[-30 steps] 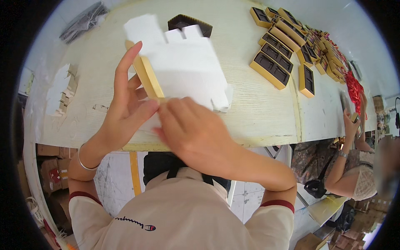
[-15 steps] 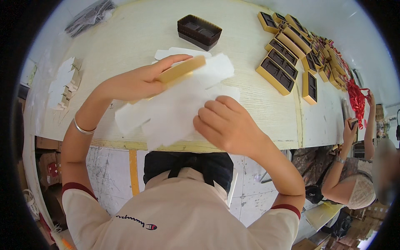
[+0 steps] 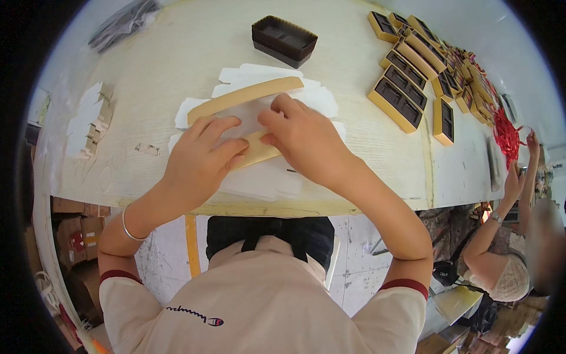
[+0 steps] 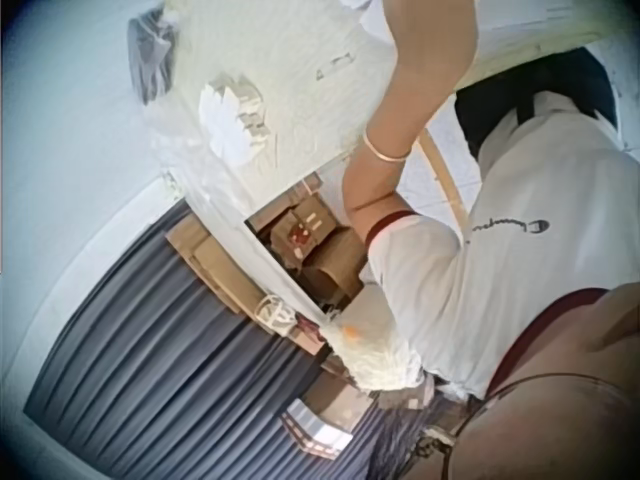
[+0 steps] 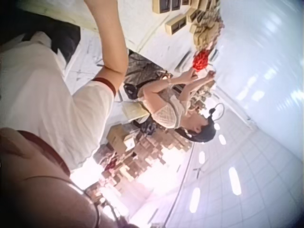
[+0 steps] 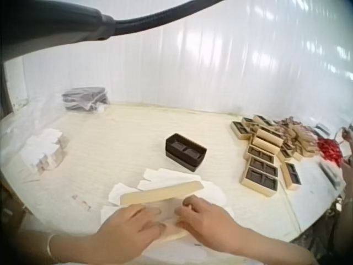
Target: The person folds flat cardboard pieces into small rectangular boxes and places dark rectangular objects inside them. They repeat this process multiple times, stacking the finished boxes on the table.
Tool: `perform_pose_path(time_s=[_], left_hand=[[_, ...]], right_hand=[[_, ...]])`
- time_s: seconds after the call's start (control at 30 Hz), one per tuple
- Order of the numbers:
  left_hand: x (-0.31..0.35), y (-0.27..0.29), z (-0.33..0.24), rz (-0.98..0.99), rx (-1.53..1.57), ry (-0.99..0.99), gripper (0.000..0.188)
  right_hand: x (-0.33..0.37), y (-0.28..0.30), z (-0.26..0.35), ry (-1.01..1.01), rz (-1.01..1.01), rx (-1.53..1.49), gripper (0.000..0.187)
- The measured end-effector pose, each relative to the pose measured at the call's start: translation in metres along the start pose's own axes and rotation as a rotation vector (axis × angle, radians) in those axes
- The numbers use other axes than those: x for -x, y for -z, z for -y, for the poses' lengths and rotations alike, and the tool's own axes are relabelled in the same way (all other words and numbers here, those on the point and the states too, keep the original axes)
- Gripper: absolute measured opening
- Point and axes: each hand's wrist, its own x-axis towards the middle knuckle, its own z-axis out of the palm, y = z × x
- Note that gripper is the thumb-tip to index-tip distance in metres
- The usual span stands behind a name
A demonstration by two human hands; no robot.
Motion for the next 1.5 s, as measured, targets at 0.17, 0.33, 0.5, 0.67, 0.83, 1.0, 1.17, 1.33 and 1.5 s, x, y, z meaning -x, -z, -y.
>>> perform_pose_path(time_s=[0.17, 0.33, 0.5, 0.67, 0.83, 1.0, 1.17, 1.33, 1.5], left_hand=[[0.004, 0.008, -0.005, 0.074, 0.103, -0.019, 0.024], [0.003, 0.004, -0.002, 0.139, -0.122, -0.16, 0.024], [-0.006, 0.019, -0.007, 0.065, -0.06, -0.189, 0.018], [-0.003, 0.005, 0.001, 0.14, 0.097, -0.032, 0.017], [-0.009, 0.025, 0.0, 0.104, -0.055, -0.033, 0.02], [-0.033, 0.033, 0.046, -0.119, 0.106, 0.106, 0.024], [-0.048, 0.033, 0.046, 0.467, 0.46, 0.379, 0.035], [-0.043, 0.027, 0.027, 0.087, 0.41, 0.144, 0.038], [-0.026, 0.029, 0.005, 0.062, 0.323, 0.144, 0.028]], right_hand=[[0.013, 0.005, -0.006, 0.361, -0.016, 0.162, 0.021], [0.013, -0.001, -0.013, 0.448, -0.071, 0.288, 0.027], [0.011, 0.019, 0.005, 0.419, -0.041, 0.328, 0.023], [0.01, 0.008, 0.0, 0.239, 0.13, 0.122, 0.025], [-0.012, 0.01, -0.008, 0.049, 0.3, -0.052, 0.031], [-0.008, 0.01, 0.002, 0.22, 0.212, 0.212, 0.022], [0.006, 0.016, 0.027, 0.309, 0.134, 0.531, 0.018], [0.021, 0.007, 0.043, 0.099, 0.107, 0.353, 0.022], [0.02, -0.004, 0.034, 0.329, -0.007, -0.019, 0.019]])
